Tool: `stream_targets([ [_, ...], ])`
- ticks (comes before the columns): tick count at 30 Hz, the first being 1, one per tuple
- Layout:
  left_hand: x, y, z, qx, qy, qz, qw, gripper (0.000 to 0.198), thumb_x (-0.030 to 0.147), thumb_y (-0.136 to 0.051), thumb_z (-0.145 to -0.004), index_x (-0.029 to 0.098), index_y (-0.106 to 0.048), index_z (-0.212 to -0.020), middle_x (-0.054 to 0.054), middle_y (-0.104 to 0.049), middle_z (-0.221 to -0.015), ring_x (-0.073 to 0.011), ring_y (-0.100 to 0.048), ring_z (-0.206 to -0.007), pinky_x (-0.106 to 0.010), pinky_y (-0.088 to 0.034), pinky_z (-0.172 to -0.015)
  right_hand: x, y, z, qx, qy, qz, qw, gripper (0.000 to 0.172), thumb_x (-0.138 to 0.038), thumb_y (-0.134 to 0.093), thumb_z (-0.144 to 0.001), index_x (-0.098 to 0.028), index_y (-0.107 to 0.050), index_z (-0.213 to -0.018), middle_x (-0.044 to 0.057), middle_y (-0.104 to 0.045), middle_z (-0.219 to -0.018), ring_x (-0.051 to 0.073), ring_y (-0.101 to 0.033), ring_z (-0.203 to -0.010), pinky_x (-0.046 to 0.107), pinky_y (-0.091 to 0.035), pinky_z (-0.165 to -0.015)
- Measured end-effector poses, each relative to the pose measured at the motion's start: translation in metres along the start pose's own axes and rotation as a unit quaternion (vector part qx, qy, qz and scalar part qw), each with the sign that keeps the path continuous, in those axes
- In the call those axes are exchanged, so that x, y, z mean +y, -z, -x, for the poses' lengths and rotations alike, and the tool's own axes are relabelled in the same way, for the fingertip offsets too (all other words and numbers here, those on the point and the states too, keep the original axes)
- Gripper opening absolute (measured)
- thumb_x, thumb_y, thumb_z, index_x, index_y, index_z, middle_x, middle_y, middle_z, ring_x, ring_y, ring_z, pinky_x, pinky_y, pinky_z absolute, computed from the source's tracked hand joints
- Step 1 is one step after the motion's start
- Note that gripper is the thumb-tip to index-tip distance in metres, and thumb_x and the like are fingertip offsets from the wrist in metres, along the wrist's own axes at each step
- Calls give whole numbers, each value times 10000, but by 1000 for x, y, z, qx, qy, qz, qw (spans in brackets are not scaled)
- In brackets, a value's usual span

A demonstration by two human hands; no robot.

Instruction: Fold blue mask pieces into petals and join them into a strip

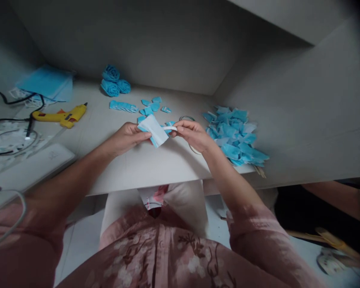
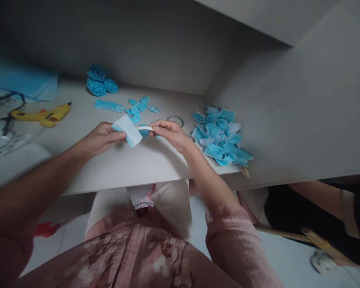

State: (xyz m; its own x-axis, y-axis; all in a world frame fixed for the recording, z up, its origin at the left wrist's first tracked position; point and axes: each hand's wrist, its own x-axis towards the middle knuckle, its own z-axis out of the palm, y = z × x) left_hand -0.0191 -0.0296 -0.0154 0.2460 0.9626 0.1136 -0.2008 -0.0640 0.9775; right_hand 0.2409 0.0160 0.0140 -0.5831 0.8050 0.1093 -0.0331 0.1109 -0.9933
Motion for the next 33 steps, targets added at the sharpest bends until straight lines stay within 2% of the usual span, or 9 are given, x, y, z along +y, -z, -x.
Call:
stream_targets([
  [3,2,-1,2,-6,-29,-98,995,201,373,-926,-675,202,-825,-710,-41,-797,-774,-262,-761,-842,-386,-632,-850,-8,4,2,-18,8,57,998,459,-630,-872,-803,-191,-803,-921,20,-743,-845,147,-660,-843,291,-507,-874],
  [9,14,-8,7,-3,-78,-179,981,171,380,-850,-715,214,-809,-700,-29,-759,-753,-217,-691,-771,-300,-544,-713,-37,3,6,-87,40,232,968,329,-493,-765,-897,-169,-781,-945,6,-704,-829,126,-575,-767,266,-429,-728],
  [14,19,-12,7,-4,-109,-232,967,269,384,-820,-722,232,-682,-548,-37,-707,-710,-205,-618,-721,-301,-468,-679,-51,-1,10,-77,72,362,926,173,-287,-652,-887,-171,-774,-930,19,-743,-867,138,-605,-786,272,-443,-750],
  [18,22,-16,7,-13,-109,-228,967,359,428,-839,-699,237,-604,-506,-59,-661,-693,-219,-612,-732,-334,-449,-738,-51,0,12,-72,112,411,902,226,-188,-588,-845,-180,-793,-940,46,-787,-936,173,-669,-854,299,-486,-811],
  [21,23,-17,7,-6,-95,-222,970,305,430,-850,-664,245,-652,-524,-70,-705,-738,-242,-653,-787,-332,-468,-789,-49,3,13,-75,132,399,904,257,-191,-563,-874,-205,-801,-971,62,-817,-1041,211,-720,-984,348,-534,-927],
  [23,22,-16,6,2,-103,-223,969,219,423,-832,-669,261,-723,-572,-61,-762,-797,-258,-683,-831,-325,-492,-820,-47,7,13,-63,139,379,912,252,-236,-569,-915,-222,-803,-1006,68,-821,-1148,226,-729,-1092,374,-544,-1005],
  [25,20,-15,6,8,-116,-232,966,169,415,-807,-692,272,-768,-612,-49,-792,-833,-260,-698,-846,-321,-509,-825,-44,10,15,-21,134,369,920,238,-300,-584,-948,-228,-796,-1027,68,-817,-1172,222,-730,-1104,368,-557,-1003],
  [28,17,-12,6,14,-129,-242,962,173,400,-783,-724,268,-772,-613,-46,-790,-825,-247,-698,-816,-313,-515,-794,-39,8,19,54,123,367,921,221,-396,-636,-959,-220,-761,-1006,62,-809,-1064,208,-728,-996,350,-570,-934],
  [33,16,-13,6,14,-124,-247,961,214,422,-789,-721,256,-747,-593,-60,-782,-819,-244,-695,-804,-306,-508,-779,-29,-6,25,75,123,397,907,174,-393,-712,-919,-219,-705,-915,49,-772,-944,194,-693,-868,343,-548,-873],
])
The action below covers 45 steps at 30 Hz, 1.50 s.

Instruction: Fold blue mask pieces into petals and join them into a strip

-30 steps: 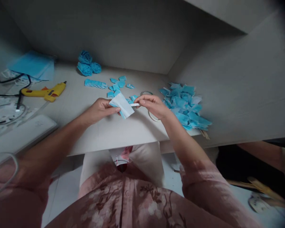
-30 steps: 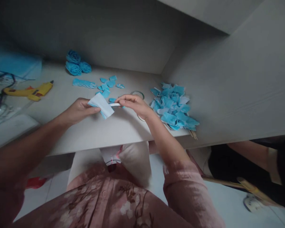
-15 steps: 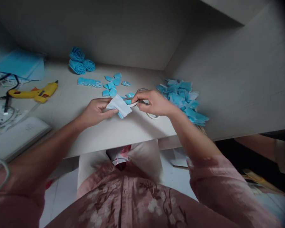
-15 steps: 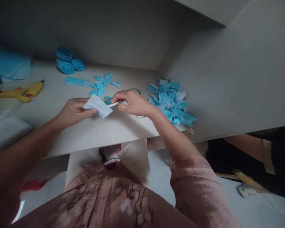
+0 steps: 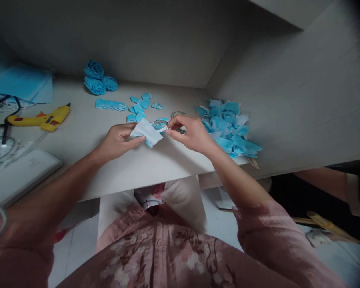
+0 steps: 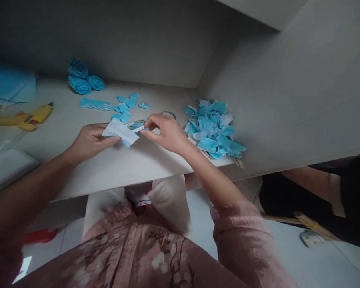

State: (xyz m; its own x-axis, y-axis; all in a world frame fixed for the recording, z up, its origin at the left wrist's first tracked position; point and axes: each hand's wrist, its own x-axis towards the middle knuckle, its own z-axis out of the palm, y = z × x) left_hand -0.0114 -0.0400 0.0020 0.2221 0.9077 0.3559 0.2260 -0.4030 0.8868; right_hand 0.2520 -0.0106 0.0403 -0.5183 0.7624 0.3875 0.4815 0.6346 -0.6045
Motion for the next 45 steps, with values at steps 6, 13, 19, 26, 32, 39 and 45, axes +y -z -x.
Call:
stream_targets([
  [6,0,0,0,-10,9,-21,1000,206,435,-785,-718,265,-757,-605,-52,-793,-823,-251,-698,-820,-298,-508,-780,4,-6,1,11,-13,-16,1000,109,-285,-620,-917,-219,-681,-854,40,-762,-904,172,-659,-814,320,-532,-830],
  [13,-7,2,1,2,-20,-18,1000,165,387,-778,-772,250,-824,-693,-54,-788,-823,-225,-702,-788,-295,-511,-753,16,-4,1,-9,-62,-79,995,180,-376,-639,-891,-208,-669,-832,22,-717,-812,146,-591,-730,282,-481,-712],
  [19,-10,6,1,35,-9,-12,999,189,393,-810,-778,261,-790,-644,-49,-773,-816,-244,-697,-803,-322,-542,-756,40,7,6,7,-80,-69,994,308,-411,-575,-972,-183,-761,-1063,66,-795,-949,180,-702,-836,306,-521,-780],
  [26,-14,11,-1,53,-13,-22,998,223,460,-840,-803,267,-805,-698,-39,-798,-867,-253,-718,-860,-345,-568,-841,56,15,41,-74,-181,304,932,511,-222,-573,-1006,-95,-662,-1492,210,-819,-1191,337,-769,-1013,428,-566,-872],
  [32,-20,14,-2,92,20,-16,995,281,520,-878,-740,251,-804,-711,-28,-781,-788,-215,-678,-740,-337,-568,-721,47,1,49,-101,-188,417,884,446,-225,-582,-1029,-76,-697,-1433,249,-763,-1307,387,-704,-1215,448,-560,-970],
  [39,-34,15,-6,152,83,81,982,352,518,-903,-698,219,-730,-628,-44,-749,-705,-203,-681,-700,-338,-586,-737,75,8,45,-51,-178,275,943,469,-201,-661,-896,-124,-703,-1357,204,-770,-1235,328,-731,-1125,423,-565,-973],
  [45,-31,11,-10,183,96,134,969,277,431,-870,-693,199,-727,-644,-58,-751,-725,-188,-683,-687,-316,-574,-686,77,15,50,70,-161,-82,981,717,-507,-835,-804,-230,-641,-1435,67,-758,-1064,214,-726,-911,369,-609,-852],
])
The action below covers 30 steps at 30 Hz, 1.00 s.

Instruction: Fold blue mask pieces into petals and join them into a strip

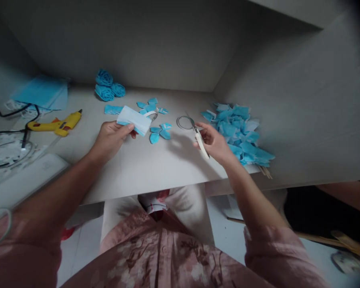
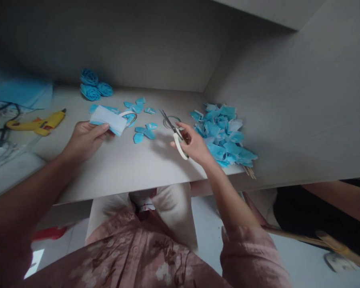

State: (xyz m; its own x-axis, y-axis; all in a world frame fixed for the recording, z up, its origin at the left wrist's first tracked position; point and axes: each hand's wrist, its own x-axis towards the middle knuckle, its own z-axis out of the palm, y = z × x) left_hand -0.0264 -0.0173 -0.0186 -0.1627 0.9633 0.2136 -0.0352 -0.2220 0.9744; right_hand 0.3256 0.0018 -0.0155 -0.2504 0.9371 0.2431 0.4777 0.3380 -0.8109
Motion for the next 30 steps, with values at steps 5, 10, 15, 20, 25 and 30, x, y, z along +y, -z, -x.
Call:
stream_targets([
  [5,-1,1,1,-20,-6,-22,1000,281,425,-875,-698,206,-729,-599,-44,-741,-677,-181,-678,-657,-310,-580,-692,-28,-14,7,-9,65,63,996,666,-596,-778,-872,-214,-694,-1411,133,-761,-1271,277,-744,-1109,430,-594,-996],
  [10,-4,3,4,-37,-27,-59,997,308,461,-862,-733,198,-741,-627,-45,-748,-685,-194,-691,-679,-329,-590,-736,-50,-33,5,-14,75,213,974,659,-494,-770,-907,-170,-666,-1472,159,-775,-1246,321,-753,-1093,434,-585,-969],
  [15,3,-1,7,-66,-13,-103,992,346,522,-855,-696,210,-723,-626,-45,-741,-683,-205,-675,-683,-324,-568,-703,-60,-47,-1,-13,51,267,962,614,-471,-752,-929,-192,-676,-1471,131,-779,-1171,281,-750,-949,372,-553,-858],
  [20,9,-3,11,-97,-24,-123,987,336,521,-841,-724,202,-748,-671,-39,-730,-681,-184,-653,-656,-301,-545,-664,-64,-52,-6,-12,59,259,964,560,-516,-696,-964,-188,-703,-1418,121,-787,-1116,271,-726,-935,351,-507,-823],
  [25,6,-2,9,-100,-30,-130,986,363,541,-832,-739,192,-747,-686,-35,-727,-684,-174,-648,-659,-295,-538,-665,-66,-51,-5,-3,66,209,976,509,-570,-659,-972,-154,-751,-1251,74,-758,-914,203,-641,-774,313,-457,-753],
  [30,2,-2,7,-97,-22,-125,987,349,522,-847,-721,195,-743,-658,-29,-726,-674,-172,-632,-651,-292,-512,-648,-62,-49,-4,8,75,170,983,525,-662,-621,-962,-175,-773,-1087,26,-688,-764,166,-572,-688,290,-444,-713],
])
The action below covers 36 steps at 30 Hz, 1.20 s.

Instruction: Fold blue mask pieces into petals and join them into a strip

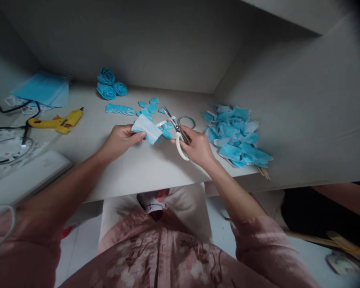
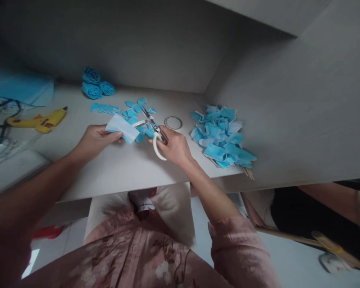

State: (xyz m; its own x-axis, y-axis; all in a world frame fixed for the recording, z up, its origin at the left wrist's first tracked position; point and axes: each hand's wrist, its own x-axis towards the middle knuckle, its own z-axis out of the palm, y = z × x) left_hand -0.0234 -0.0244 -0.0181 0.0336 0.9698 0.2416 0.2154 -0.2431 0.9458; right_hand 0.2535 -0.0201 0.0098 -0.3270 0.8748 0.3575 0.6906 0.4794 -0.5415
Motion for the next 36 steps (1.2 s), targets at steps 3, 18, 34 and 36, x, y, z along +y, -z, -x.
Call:
stream_targets([
  [3,-2,0,-1,11,10,1,1000,317,449,-856,-753,203,-716,-612,-26,-701,-651,-171,-622,-628,-300,-497,-647,4,0,0,15,-16,-25,999,577,-700,-647,-931,-185,-774,-1159,39,-726,-815,180,-608,-717,303,-473,-726],
  [18,20,-1,-14,205,84,44,974,420,-83,-690,-907,127,-670,-544,47,-632,-500,-62,-537,-503,-235,-399,-584,44,35,52,-166,27,65,984,467,-220,-691,-851,-167,-673,-1315,158,-774,-1229,309,-737,-1131,462,-586,-1005],
  [34,28,-9,-11,192,84,43,977,492,-93,-662,-937,137,-613,-505,55,-607,-482,-52,-526,-495,-233,-402,-601,13,-6,47,-186,67,145,969,243,-249,-597,-1068,-166,-799,-1174,134,-803,-1164,265,-746,-1059,377,-554,-907],
  [36,29,-9,-10,184,76,40,979,495,-88,-670,-934,134,-609,-495,49,-607,-487,-52,-520,-495,-234,-389,-601,14,-13,47,-172,72,160,969,257,-256,-575,-1078,-162,-804,-1147,139,-805,-1146,269,-746,-1060,378,-550,-891],
])
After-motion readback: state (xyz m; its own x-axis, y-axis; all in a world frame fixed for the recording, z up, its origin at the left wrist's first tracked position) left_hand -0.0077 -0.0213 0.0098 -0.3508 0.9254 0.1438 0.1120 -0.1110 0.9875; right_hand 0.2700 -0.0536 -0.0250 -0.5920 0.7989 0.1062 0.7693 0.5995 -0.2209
